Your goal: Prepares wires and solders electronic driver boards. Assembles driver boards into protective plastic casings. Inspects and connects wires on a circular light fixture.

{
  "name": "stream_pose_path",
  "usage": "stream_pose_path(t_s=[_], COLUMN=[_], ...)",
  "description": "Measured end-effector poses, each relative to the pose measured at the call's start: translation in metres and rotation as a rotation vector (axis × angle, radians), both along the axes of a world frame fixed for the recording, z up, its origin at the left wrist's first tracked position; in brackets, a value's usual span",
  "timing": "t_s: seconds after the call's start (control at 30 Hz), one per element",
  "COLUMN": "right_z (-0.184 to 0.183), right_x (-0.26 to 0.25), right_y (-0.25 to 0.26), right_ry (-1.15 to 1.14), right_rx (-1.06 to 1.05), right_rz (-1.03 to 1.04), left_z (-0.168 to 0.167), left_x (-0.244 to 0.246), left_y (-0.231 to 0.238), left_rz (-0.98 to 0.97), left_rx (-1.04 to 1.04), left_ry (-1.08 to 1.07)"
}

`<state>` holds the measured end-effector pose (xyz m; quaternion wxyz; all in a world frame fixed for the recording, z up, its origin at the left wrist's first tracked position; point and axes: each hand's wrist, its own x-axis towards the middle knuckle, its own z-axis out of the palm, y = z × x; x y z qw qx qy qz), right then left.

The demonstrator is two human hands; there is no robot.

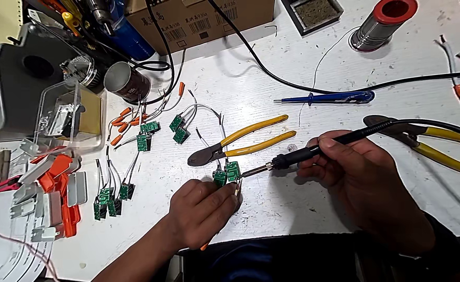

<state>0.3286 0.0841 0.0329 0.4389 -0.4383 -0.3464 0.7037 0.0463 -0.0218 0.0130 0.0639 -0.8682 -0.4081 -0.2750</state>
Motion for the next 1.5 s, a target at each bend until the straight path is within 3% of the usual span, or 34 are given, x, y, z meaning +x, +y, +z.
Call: stream_pose_path(t_s=[1.5], right_z=[0.0], right_x=[-0.0007], right_y=[-0.0008], right_ry=[0.006], right_rx=[0.003], right_rz=[-0.003], left_z=[0.0028], left_x=[0.0045], left_y=[0.0032], left_rz=[-0.042], left_rx=[0.05], left_ry=[0.034])
